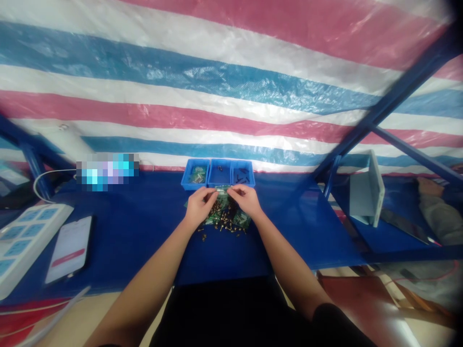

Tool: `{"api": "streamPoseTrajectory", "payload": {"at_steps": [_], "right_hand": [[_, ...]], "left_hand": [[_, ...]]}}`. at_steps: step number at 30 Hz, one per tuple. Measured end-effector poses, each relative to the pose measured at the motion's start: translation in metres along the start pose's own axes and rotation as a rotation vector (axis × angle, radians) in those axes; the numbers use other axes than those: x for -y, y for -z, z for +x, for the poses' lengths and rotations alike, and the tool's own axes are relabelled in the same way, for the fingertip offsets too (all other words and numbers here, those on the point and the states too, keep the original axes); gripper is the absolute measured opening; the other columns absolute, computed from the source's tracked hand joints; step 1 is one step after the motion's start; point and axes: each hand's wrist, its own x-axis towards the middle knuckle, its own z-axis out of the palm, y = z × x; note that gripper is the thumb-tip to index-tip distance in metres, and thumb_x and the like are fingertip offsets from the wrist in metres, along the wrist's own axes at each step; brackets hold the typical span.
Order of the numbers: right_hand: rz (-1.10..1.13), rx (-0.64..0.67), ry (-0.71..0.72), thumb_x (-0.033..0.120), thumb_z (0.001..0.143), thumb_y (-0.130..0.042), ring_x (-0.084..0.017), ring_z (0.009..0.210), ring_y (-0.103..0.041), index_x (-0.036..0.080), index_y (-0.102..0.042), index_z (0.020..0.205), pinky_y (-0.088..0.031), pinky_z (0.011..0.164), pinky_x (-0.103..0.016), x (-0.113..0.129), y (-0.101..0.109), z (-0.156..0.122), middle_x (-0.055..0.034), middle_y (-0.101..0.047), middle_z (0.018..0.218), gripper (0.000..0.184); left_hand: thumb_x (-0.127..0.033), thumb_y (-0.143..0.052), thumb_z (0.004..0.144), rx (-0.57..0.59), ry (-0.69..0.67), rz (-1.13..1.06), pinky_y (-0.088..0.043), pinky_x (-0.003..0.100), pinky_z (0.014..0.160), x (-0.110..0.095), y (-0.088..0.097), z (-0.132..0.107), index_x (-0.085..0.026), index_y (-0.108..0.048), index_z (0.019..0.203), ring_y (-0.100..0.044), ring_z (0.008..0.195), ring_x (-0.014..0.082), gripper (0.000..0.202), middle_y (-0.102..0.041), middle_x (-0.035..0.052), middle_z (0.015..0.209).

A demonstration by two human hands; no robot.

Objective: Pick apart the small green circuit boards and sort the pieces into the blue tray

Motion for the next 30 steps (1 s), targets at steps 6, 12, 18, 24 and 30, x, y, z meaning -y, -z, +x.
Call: {"api": "streamPoseTrajectory", "payload": {"at_steps": [6,12,18,24,30], "right_hand": [[0.16,0.111,-0.147,0.052,0.073,-0.071,-0.016,0.053,-0.064,0.019,-0.065,0.082,-0.05,0.051,-0.027,0.0053,-0.0013,-0.0003,-0.0024,-0.069,0.065,0.035],[0.189,0.095,-0.139,0.055,0.071,-0.072,-0.015,0.052,-0.063,0.02,-0.062,0.082,-0.051,0.052,-0.027,0.0054,-0.0019,0.0005,-0.0009,-0.068,0.064,0.038],[0.193,0.133,-0.137,0.062,0.077,-0.063,-0.019,0.064,-0.068,0.019,-0.063,0.077,-0.05,0.053,-0.027,0.0078,-0.0012,-0.0001,-0.0059,-0.072,0.073,0.043],[0.164,0.078,-0.097,0.054,0.071,-0.072,-0.017,0.062,-0.066,0.02,-0.058,0.083,-0.051,0.057,-0.028,0.004,-0.004,-0.0003,-0.0019,-0.069,0.072,0.038],[0.15,0.093,-0.152,0.048,0.07,-0.075,-0.016,0.063,-0.066,0.022,-0.055,0.117,-0.052,0.057,-0.026,-0.0005,-0.006,0.0002,0.0003,-0.068,0.073,0.057]], "left_hand": [[-0.037,-0.059,0.089,-0.002,0.062,-0.004,-0.048,0.025,0.065,0.0011,-0.0003,-0.0014,-0.02,-0.07,0.09,-0.061,0.061,0.0135,0.021,-0.067,-0.0001,0.07],[-0.039,-0.058,0.089,0.062,0.119,-0.122,-0.053,0.024,0.062,-0.0008,-0.0008,-0.0038,-0.02,-0.068,0.097,-0.066,0.058,0.0135,0.023,-0.072,0.0003,0.074],[-0.039,-0.053,0.093,0.077,0.123,-0.233,-0.055,0.028,0.07,-0.0012,0.0039,-0.0043,-0.018,-0.065,0.107,-0.069,0.069,0.0169,0.028,-0.073,0.0035,0.079],[-0.041,-0.054,0.091,0.085,0.114,-0.177,-0.053,0.027,0.069,-0.0022,0.0061,-0.0034,-0.018,-0.068,0.101,-0.067,0.072,0.0167,0.028,-0.073,0.0046,0.087],[-0.039,-0.063,0.085,0.056,0.091,-0.133,-0.052,0.026,0.068,-0.0041,-0.0008,-0.0034,-0.019,-0.068,0.093,-0.068,0.074,0.0166,0.023,-0.072,0.0044,0.086]]}}
